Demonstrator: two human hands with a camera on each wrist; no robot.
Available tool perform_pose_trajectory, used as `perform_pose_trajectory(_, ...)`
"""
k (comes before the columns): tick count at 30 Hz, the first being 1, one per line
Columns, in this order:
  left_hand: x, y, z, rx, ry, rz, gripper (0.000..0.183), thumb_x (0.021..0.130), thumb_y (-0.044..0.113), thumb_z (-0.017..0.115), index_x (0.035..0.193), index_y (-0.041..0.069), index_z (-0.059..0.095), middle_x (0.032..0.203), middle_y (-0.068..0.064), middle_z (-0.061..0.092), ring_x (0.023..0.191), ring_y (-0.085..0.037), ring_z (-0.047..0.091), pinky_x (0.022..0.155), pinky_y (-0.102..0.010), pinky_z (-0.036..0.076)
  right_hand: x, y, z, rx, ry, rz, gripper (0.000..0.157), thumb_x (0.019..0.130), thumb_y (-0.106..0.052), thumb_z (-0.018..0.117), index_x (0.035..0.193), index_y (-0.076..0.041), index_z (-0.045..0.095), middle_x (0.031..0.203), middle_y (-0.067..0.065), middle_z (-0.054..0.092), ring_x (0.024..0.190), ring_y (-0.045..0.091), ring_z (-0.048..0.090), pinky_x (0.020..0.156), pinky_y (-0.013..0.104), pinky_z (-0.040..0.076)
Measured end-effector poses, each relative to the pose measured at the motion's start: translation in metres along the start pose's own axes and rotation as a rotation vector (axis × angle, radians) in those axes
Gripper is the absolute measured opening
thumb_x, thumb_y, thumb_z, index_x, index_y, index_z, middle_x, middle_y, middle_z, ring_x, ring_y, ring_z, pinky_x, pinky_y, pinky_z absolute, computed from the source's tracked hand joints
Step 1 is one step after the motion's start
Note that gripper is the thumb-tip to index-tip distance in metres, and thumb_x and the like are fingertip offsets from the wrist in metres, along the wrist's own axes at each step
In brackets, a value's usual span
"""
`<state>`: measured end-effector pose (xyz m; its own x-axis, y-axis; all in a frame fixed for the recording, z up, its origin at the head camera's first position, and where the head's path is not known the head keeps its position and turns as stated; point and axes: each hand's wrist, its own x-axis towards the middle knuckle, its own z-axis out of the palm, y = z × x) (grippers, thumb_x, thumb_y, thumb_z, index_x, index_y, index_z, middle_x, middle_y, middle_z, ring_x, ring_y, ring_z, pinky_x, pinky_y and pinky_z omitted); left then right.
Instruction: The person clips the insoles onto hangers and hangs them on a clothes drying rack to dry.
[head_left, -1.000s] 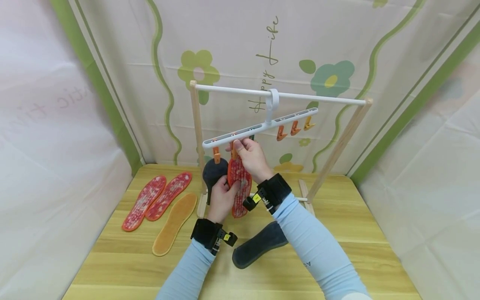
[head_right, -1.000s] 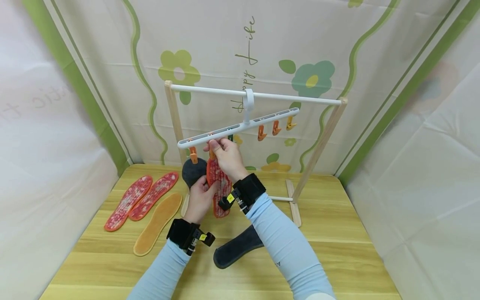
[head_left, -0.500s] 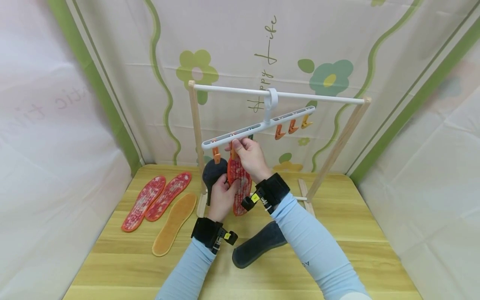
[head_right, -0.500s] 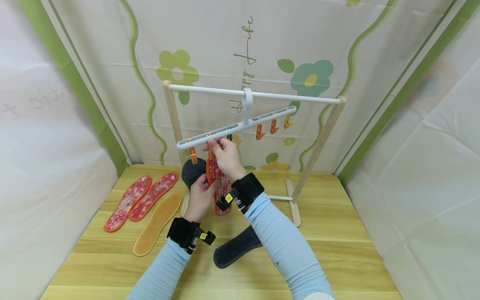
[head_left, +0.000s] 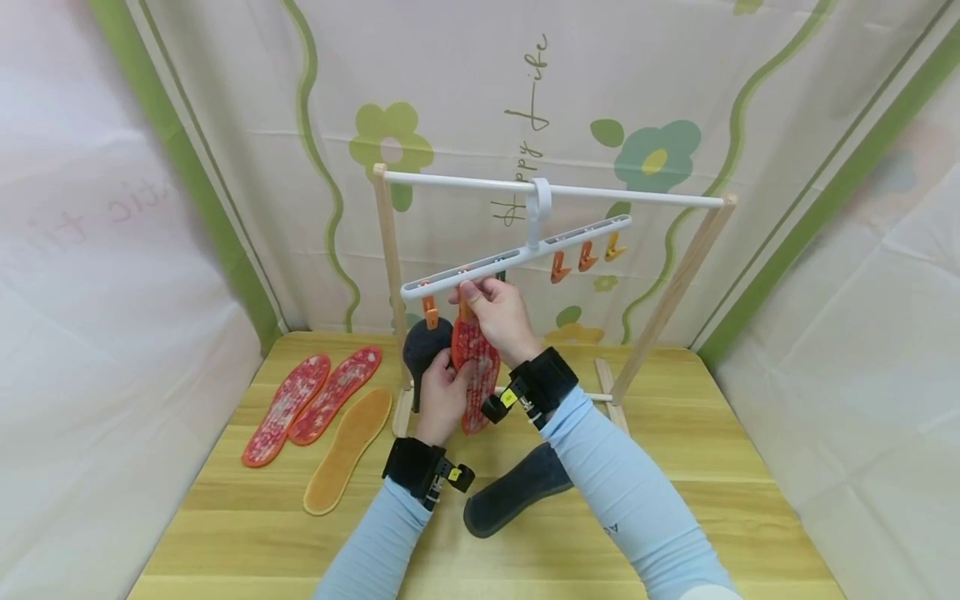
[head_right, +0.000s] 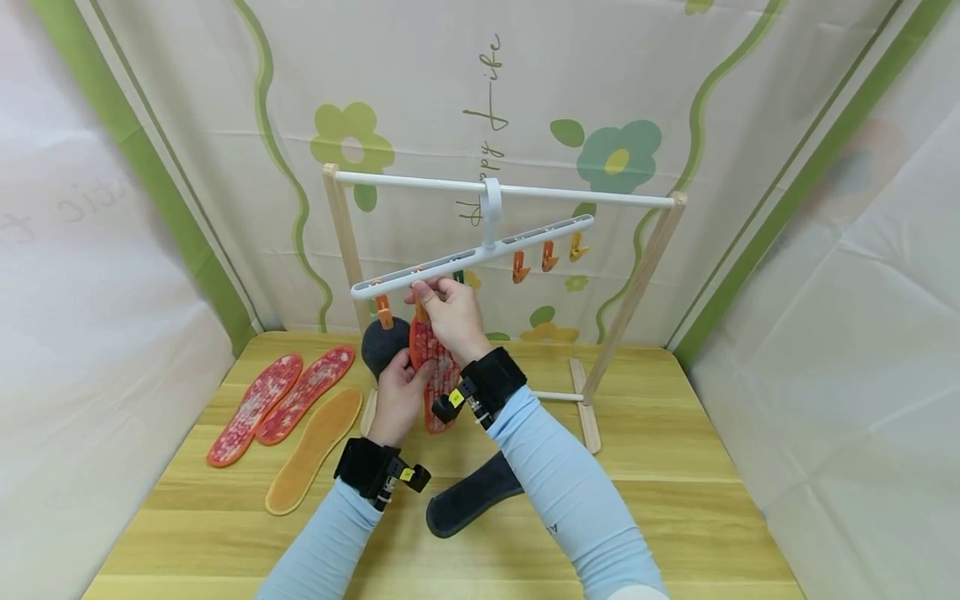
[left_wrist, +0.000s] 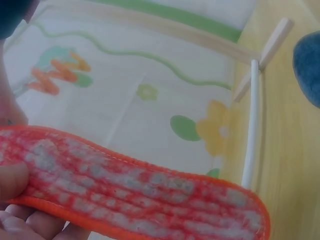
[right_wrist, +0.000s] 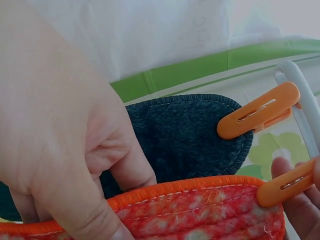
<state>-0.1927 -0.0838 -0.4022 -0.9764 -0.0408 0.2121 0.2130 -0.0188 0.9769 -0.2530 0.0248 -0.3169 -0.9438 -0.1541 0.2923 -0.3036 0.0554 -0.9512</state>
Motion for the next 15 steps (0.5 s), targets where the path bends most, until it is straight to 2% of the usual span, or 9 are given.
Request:
perform_pose_trajectory(7,0.01,-0.032,0.0,-0.012,0.019,-0.026,0.03,0.101,0.011,0.059,0.128,-0.001,0.056,0.104,-0.021,0.07,0.092,-0.034,0.069,0.078,-0.049,0.057,0.0,0.001,0.0,-0.025,0.023,0.012,0.034,0.096,-0.033,0.059,0.114,-0.007,0.07,0.095,0.009,0.072,0.103,0.02,0.066,0.096,0.04,0.049)
perform_pose_trajectory(15,0.013,-0.034,0.0,0.01,0.02,0.032,0.028,0.099,0.018,0.063,0.123,0.003,0.06,0.096,-0.017,0.072,0.086,-0.029,0.071,0.072,-0.043,0.058,0.001,0.0,-0.002,-0.004,-0.03,-0.006,0.038,0.099,-0.033,0.058,0.122,-0.004,0.066,0.099,0.01,0.073,0.106,0.021,0.065,0.097,0.041,0.048)
